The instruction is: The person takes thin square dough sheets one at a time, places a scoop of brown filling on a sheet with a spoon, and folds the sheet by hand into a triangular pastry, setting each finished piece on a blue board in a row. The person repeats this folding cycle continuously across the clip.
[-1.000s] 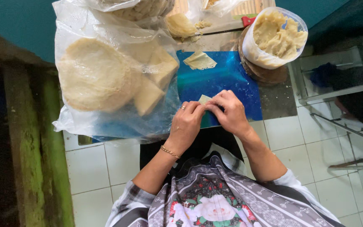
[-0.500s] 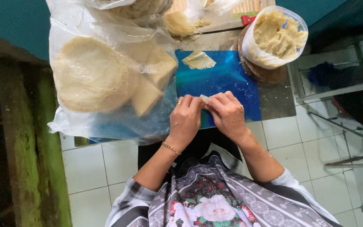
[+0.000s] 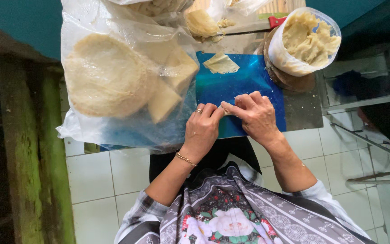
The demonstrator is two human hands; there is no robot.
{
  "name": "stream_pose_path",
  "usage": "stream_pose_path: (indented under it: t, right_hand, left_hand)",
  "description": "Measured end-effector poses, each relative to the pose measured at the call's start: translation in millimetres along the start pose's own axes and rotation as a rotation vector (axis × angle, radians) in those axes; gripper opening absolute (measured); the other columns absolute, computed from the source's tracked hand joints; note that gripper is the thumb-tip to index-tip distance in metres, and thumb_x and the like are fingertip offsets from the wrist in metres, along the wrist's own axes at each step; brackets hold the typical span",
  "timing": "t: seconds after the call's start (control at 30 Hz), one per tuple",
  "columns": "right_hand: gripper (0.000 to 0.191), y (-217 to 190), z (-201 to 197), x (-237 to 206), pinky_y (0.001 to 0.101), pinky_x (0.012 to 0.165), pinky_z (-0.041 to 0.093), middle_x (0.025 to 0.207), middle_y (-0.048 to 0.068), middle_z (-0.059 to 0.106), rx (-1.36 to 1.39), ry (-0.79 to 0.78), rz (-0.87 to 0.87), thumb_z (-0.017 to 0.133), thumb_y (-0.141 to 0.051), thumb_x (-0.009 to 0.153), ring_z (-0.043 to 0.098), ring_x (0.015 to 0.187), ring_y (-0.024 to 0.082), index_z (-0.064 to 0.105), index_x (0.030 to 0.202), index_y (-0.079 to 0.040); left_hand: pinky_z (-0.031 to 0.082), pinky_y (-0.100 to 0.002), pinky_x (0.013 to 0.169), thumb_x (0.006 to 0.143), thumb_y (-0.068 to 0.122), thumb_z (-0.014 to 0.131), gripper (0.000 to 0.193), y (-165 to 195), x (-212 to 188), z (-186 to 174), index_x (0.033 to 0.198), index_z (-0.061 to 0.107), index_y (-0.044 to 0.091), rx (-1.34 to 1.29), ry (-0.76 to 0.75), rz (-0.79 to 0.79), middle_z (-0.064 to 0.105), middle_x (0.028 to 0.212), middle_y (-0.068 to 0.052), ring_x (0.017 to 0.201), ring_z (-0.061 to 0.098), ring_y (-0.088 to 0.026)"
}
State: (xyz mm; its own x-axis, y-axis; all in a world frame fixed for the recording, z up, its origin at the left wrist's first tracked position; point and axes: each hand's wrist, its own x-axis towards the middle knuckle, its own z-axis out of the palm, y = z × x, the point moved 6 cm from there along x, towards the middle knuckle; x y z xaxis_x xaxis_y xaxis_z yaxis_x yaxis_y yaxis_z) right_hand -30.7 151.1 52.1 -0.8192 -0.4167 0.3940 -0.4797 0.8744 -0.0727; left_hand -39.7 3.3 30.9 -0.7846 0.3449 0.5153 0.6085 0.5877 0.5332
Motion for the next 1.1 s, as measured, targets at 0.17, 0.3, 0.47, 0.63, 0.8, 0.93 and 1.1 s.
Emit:
stream_pose_path:
  t: [0.17,0.3,0.47,0.63,0.8,0.93,1.1]
  right_hand:
    - [0.049,23,3,4,0.0319,0.079,0.051,0.103,0.002,0.061,0.441,0.006,0.153,0.061,0.001,0.087,0.06,0.092,0.02,0.076,0.125,-0.026]
    - [0.037,73,-37,-5,0.0382,0.097,0.047,0.121,0.005,0.064,0.205,0.195,0.384,0.08,-0.019,0.098,0.058,0.114,0.025,0.075,0.134,-0.015]
    - [0.021,116,-72,-8,0.0472,0.111,0.036,0.137,0.005,0.06,-0.43,0.198,0.36,0.085,-0.021,0.09,0.049,0.13,0.03,0.073,0.104,-0.013]
    - [0.019,102,-63,-10,0.0429,0.108,0.036,0.142,0.006,0.056,-0.195,0.263,0.45,0.076,-0.008,0.091,0.05,0.133,0.029,0.068,0.108,-0.011]
    - [0.041,28,1,2,0.0577,0.119,0.02,0.154,0.007,0.05,0.448,-0.221,-0.059,0.068,-0.036,0.094,0.045,0.142,0.03,0.067,0.134,-0.023]
    - [0.049,20,15,0,0.0638,0.122,0.005,0.162,0.006,0.043,0.152,-0.208,-0.101,0.042,-0.057,0.103,0.033,0.149,0.033,0.066,0.14,-0.035]
    - [0.056,23,9,-4,0.065,0.122,0.006,0.165,0.005,0.042,-0.065,-0.15,-0.101,0.037,-0.069,0.101,0.031,0.151,0.034,0.066,0.142,-0.043]
  left_hand:
    - [0.052,-0.039,0.074,0.086,0.003,0.064,0.012,-1,1,1,0.096,0.064,0.01,0.009,-0.007,0.002,0.06,0.094,-0.006,0.09,0.062,-0.027]
    - [0.051,-0.04,0.073,0.086,0.002,0.063,0.011,-1,1,2,0.094,0.063,0.01,0.015,-0.015,0.015,0.06,0.094,-0.006,0.089,0.061,-0.027]
    - [0.051,-0.04,0.072,0.086,0.003,0.065,0.01,0,2,1,0.093,0.063,0.01,-0.001,0.003,0.021,0.059,0.093,-0.006,0.088,0.061,-0.027]
    - [0.051,-0.039,0.073,0.088,0.003,0.065,0.009,-1,2,0,0.094,0.063,0.01,-0.018,0.001,0.007,0.06,0.094,-0.005,0.088,0.061,-0.027]
    - [0.051,-0.04,0.073,0.087,0.005,0.066,0.01,1,2,-1,0.096,0.065,0.009,-0.011,-0.022,0.002,0.06,0.093,-0.007,0.089,0.061,-0.028]
    - [0.051,-0.04,0.075,0.088,0.005,0.065,0.012,0,2,-2,0.099,0.066,0.01,-0.034,0.008,-0.011,0.06,0.094,-0.006,0.09,0.062,-0.027]
    - [0.052,-0.041,0.074,0.086,0.004,0.065,0.013,-4,3,3,0.096,0.066,0.01,-0.011,-0.019,-0.028,0.06,0.092,-0.007,0.089,0.062,-0.028]
